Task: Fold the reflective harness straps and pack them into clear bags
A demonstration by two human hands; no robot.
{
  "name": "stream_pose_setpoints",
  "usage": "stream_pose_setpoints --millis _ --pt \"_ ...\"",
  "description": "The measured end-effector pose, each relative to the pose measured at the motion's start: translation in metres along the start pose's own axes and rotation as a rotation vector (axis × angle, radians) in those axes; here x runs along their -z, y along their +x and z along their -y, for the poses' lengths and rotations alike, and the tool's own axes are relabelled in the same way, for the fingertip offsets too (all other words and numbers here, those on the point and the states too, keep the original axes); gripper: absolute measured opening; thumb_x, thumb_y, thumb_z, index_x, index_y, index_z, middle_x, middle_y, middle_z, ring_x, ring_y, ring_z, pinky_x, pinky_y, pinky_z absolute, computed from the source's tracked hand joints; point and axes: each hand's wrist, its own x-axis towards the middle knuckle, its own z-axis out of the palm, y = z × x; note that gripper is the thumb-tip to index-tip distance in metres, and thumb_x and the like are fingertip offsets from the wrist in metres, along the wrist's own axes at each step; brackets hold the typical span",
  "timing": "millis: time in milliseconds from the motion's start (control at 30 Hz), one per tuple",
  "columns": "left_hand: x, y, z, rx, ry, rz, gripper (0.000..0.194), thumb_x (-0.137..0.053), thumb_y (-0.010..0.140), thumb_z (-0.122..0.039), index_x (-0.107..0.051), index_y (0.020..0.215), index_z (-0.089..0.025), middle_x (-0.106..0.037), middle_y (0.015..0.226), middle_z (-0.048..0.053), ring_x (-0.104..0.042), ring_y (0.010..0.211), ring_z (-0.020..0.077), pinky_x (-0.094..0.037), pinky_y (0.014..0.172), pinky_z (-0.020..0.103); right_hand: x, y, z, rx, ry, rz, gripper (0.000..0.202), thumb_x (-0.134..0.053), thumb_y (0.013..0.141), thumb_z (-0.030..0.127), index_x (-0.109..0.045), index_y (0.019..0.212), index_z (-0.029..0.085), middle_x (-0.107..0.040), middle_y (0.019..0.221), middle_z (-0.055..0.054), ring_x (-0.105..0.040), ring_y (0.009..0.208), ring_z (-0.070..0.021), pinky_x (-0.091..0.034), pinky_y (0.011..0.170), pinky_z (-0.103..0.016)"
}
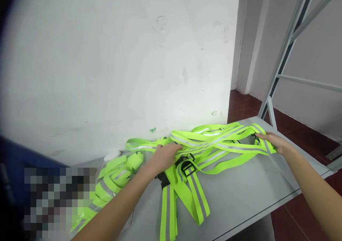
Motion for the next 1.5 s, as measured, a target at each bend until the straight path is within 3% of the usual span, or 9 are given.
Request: stream_pose_setpoints --millis 267,367,500,700,1000,1133,1233,1367,1500 --pt "0.047 0.003 0.085 0.117 -0.008 0.017 0.064 -0.064 0.07 -0.045 -0.052 0.129 -0.023 -0.058 0.128 0.012 -0.048 0.122 0.0348 -0.045 0.094 0.045 0.012 -0.012 -0.015 -0.163 -0.017 0.068 0.052 -0.079 0.07 0.039 -0.06 0.114 0.018 -0.076 0.094 -0.012 -0.073 0.081 -0.0309 -0.062 0.069 -0.039" --pt "0.037 0.009 0.07 -0.055 -0.112 0.148 0.08 -0.065 0.068 -0.052 -0.042 0.139 -0.025 -0.045 0.144 0.01 -0.039 0.133 0.0324 -0.041 0.102 0.043 0.002 -0.015 -0.018 -0.155 -0.081 0.045 0.056 -0.079 0.069 0.042 -0.059 0.115 0.019 -0.076 0.094 -0.012 -0.073 0.084 -0.0328 -0.062 0.07 -0.04" --pt "0.006 0.03 0.017 -0.242 -0.141 -0.028 0.071 -0.051 0.079 -0.032 -0.03 0.147 -0.03 -0.023 0.159 0.004 -0.021 0.144 0.0273 -0.025 0.114 0.047 -0.004 -0.016 -0.025 -0.105 -0.09 -0.009 0.055 -0.082 0.066 0.039 -0.061 0.113 0.018 -0.075 0.096 -0.014 -0.073 0.085 -0.0335 -0.061 0.069 -0.039" --pt "-0.024 0.065 -0.012 -0.196 -0.013 -0.021 0.055 -0.046 0.085 -0.044 -0.047 0.136 -0.022 -0.056 0.136 0.013 -0.042 0.132 0.0329 -0.01 0.112 0.064 -0.002 -0.018 -0.035 -0.06 -0.021 -0.039 0.047 -0.082 0.066 0.037 -0.064 0.106 0.02 -0.076 0.094 -0.012 -0.073 0.08 -0.0309 -0.06 0.068 -0.038" --pt "0.015 0.048 0.073 -0.013 0.089 -0.163 0.048 -0.033 0.088 -0.057 -0.066 0.087 -0.022 -0.073 0.076 0.005 -0.065 0.082 0.0259 -0.03 0.106 0.047 -0.016 -0.017 -0.03 0.061 -0.055 -0.106 0.041 -0.081 0.067 0.039 -0.066 0.099 0.018 -0.076 0.091 -0.008 -0.072 0.078 -0.0255 -0.058 0.065 -0.031" --pt "0.018 0.043 0.08 0.01 -0.042 -0.132 0.052 -0.028 0.087 -0.059 -0.066 0.09 -0.023 -0.073 0.086 -0.001 -0.064 0.08 0.0218 -0.045 0.087 0.034 -0.017 -0.014 -0.031 0.077 -0.049 -0.106 0.039 -0.082 0.066 0.038 -0.066 0.096 0.017 -0.076 0.089 -0.008 -0.071 0.074 -0.0229 -0.057 0.063 -0.029" --pt "0.008 0.038 0.062 -0.07 -0.117 -0.164 0.046 -0.034 0.086 -0.055 -0.066 0.096 -0.023 -0.07 0.108 0.004 -0.063 0.098 0.027 -0.045 0.091 0.038 -0.014 -0.014 -0.032 0.072 -0.042 -0.104 0.043 -0.082 0.066 0.041 -0.065 0.097 0.017 -0.076 0.089 -0.009 -0.071 0.075 -0.0234 -0.057 0.063 -0.029" --pt "-0.005 0.026 0.001 -0.071 -0.123 -0.49 0.042 -0.03 0.091 -0.045 -0.065 0.101 -0.023 -0.06 0.127 0.01 -0.053 0.119 0.0296 -0.023 0.112 0.053 -0.013 -0.014 -0.03 0.06 -0.036 -0.107 0.047 -0.084 0.063 0.042 -0.066 0.098 0.016 -0.076 0.09 -0.009 -0.071 0.077 -0.0243 -0.057 0.062 -0.029" --pt "-0.02 0.026 -0.099 -0.313 -0.213 -0.326 0.051 -0.032 0.093 -0.051 -0.047 0.134 -0.024 -0.04 0.15 0.009 -0.034 0.139 0.03 -0.016 0.116 0.054 -0.016 -0.017 -0.026 0.068 -0.018 -0.127 0.048 -0.085 0.062 0.039 -0.065 0.099 0.017 -0.076 0.092 -0.007 -0.071 0.078 -0.023 -0.056 0.063 -0.028"
